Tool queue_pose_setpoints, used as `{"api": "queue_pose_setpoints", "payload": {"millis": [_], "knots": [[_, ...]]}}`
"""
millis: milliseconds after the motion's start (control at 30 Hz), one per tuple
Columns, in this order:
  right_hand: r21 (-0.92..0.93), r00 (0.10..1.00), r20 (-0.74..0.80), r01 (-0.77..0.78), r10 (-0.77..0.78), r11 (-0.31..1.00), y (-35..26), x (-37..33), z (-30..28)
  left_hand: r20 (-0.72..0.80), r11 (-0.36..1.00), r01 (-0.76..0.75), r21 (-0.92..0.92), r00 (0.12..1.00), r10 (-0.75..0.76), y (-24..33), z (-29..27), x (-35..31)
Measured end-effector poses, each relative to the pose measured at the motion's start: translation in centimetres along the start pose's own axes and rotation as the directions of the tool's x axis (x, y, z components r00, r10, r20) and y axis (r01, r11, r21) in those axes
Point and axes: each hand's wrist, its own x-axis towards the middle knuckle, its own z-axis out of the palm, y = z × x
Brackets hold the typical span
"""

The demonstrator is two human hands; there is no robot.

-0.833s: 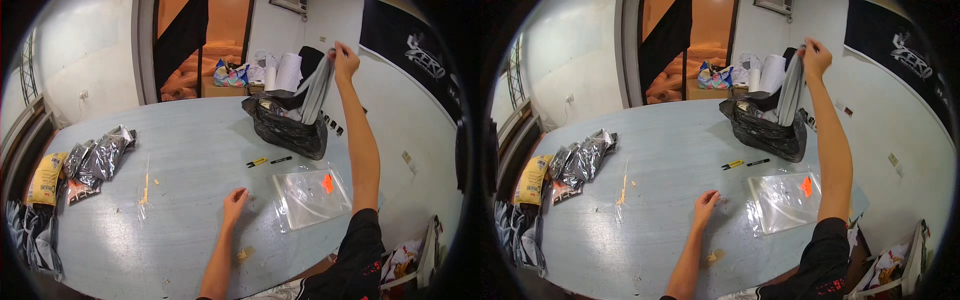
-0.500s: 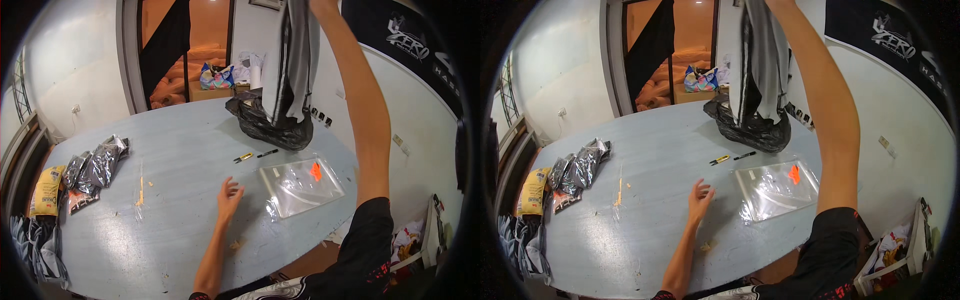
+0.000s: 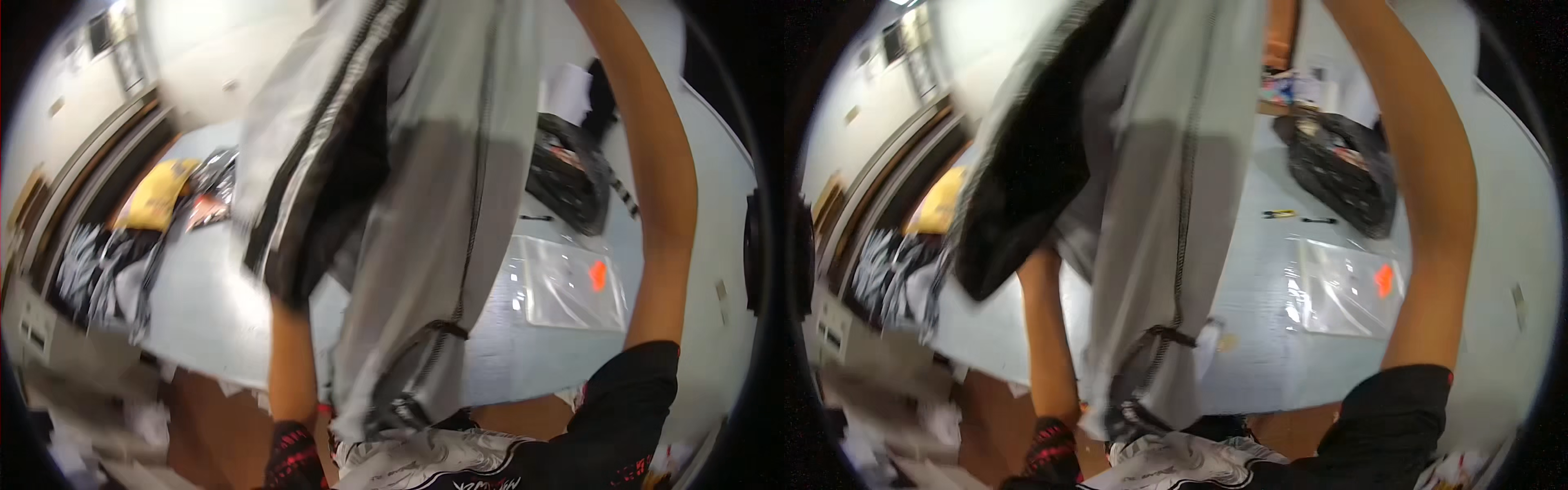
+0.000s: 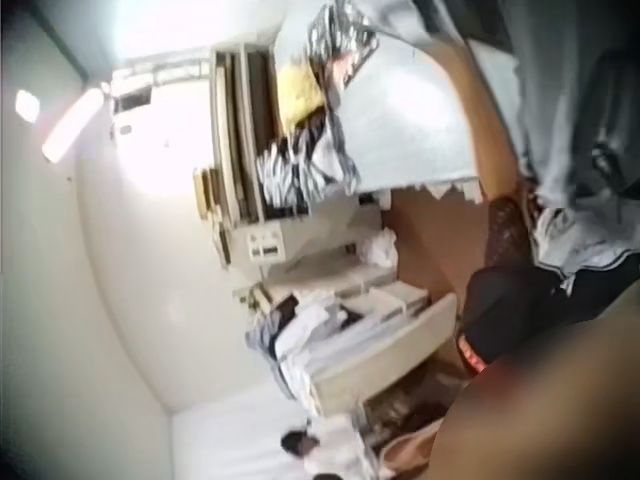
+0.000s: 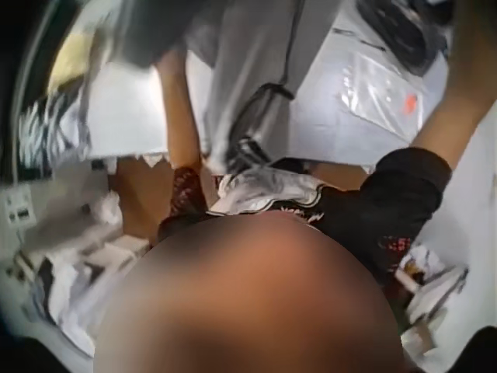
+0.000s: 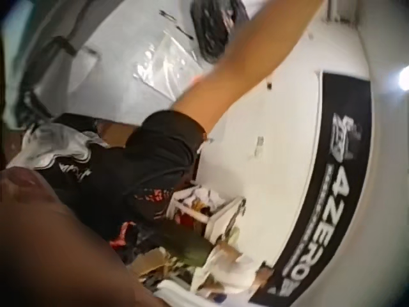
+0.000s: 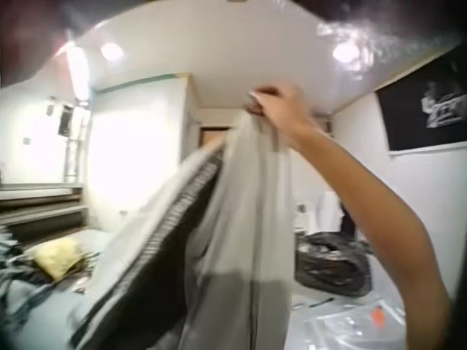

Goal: Trimming loose threads from a sports jersey using thread nippers and inspecting the garment.

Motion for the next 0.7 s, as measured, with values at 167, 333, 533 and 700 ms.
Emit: {"api": "queue_pose_setpoints", "payload": {"millis": [167,333,533,700], "knots": [[-0.244,0.938,0.019,-0.332,0.346,0.911,4.5,-13.2,-11.9,0.007,0.841,-0.245,0.483,0.961,0.276,-1.7,-10.2,16.8],[-0.220,0.639,-0.067,-0.758,0.766,0.614,3.3,-33.1,-11.1,0.116,0.317,-0.138,0.938,0.989,0.087,-7.0,-2.1,21.3],[-0.179,0.466,-0.149,-0.880,0.872,0.439,4.3,-51.4,-6.1,0.241,0.337,-0.243,0.910,0.969,0.049,-21.7,11.6,4.2],[-0.219,0.286,-0.200,-0.945,0.937,0.242,0.7,-58.8,-10.9,0.497,0.617,-0.329,0.714,0.860,-0.116,-19.5,15.8,-11.5]]}}
